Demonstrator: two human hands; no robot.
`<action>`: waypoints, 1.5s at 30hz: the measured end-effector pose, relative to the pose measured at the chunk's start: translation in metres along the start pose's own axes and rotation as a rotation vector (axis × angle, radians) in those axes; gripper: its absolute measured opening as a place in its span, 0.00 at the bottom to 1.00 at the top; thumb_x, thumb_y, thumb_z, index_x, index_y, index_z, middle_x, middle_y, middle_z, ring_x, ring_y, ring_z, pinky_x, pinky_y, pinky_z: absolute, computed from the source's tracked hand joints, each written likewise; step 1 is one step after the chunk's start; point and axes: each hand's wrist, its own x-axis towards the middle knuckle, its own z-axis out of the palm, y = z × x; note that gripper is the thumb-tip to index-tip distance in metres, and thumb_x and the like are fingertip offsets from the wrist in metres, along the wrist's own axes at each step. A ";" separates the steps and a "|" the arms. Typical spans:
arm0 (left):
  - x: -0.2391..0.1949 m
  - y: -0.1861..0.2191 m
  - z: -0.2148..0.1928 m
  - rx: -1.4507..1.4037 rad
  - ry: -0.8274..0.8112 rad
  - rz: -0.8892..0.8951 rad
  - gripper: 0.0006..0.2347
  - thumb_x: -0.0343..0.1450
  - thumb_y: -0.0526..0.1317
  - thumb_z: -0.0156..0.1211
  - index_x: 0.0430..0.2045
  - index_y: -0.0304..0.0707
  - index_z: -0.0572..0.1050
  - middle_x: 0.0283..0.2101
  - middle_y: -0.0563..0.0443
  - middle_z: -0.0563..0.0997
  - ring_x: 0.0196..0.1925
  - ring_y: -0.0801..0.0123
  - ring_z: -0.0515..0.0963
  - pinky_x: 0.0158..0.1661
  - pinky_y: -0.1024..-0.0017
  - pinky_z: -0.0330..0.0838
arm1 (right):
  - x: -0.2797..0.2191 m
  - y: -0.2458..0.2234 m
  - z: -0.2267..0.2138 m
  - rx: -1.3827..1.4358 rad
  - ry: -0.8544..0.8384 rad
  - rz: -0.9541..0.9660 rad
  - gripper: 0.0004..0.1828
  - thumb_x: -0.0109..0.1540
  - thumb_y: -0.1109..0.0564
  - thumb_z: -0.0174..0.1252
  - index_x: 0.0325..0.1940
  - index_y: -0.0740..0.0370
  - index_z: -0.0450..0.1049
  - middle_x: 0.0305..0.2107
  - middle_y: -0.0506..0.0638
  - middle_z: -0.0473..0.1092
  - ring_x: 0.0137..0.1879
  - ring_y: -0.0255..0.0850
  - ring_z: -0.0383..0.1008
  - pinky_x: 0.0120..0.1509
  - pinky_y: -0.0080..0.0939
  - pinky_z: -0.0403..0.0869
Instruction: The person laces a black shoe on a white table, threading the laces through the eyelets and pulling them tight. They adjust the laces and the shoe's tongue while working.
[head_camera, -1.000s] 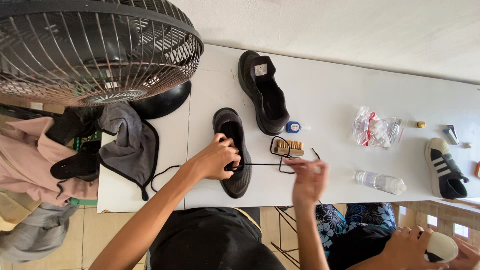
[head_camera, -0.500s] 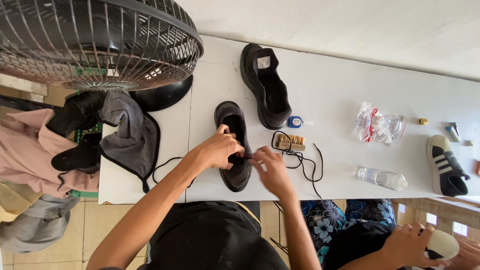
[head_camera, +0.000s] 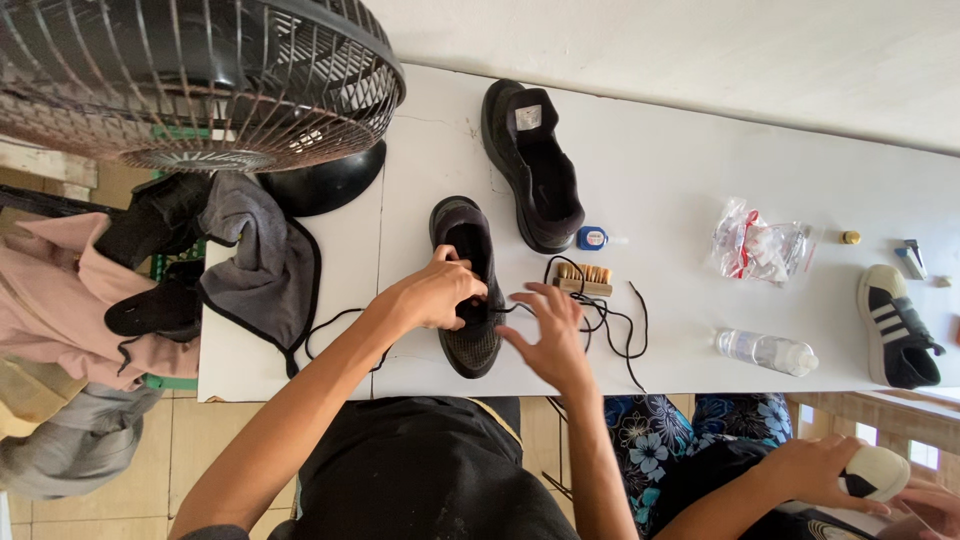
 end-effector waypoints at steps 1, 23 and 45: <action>0.000 -0.001 -0.001 0.001 0.000 -0.002 0.17 0.64 0.35 0.81 0.46 0.47 0.86 0.39 0.58 0.88 0.52 0.62 0.80 0.71 0.51 0.51 | 0.003 0.005 0.015 0.002 0.000 -0.002 0.29 0.66 0.35 0.72 0.64 0.49 0.79 0.63 0.53 0.70 0.73 0.55 0.69 0.81 0.71 0.58; -0.007 0.012 0.000 0.085 0.102 0.039 0.05 0.76 0.36 0.64 0.40 0.47 0.87 0.42 0.53 0.84 0.54 0.60 0.77 0.67 0.54 0.59 | 0.004 -0.002 0.027 0.382 -0.168 0.101 0.12 0.77 0.45 0.55 0.47 0.54 0.74 0.23 0.51 0.79 0.34 0.47 0.80 0.51 0.46 0.78; -0.001 0.045 0.020 0.581 -0.027 -0.160 0.05 0.67 0.33 0.77 0.22 0.42 0.85 0.32 0.47 0.89 0.64 0.50 0.79 0.74 0.42 0.49 | 0.010 0.016 0.050 0.556 -0.192 0.086 0.13 0.78 0.50 0.54 0.44 0.60 0.74 0.21 0.54 0.75 0.31 0.46 0.76 0.44 0.47 0.78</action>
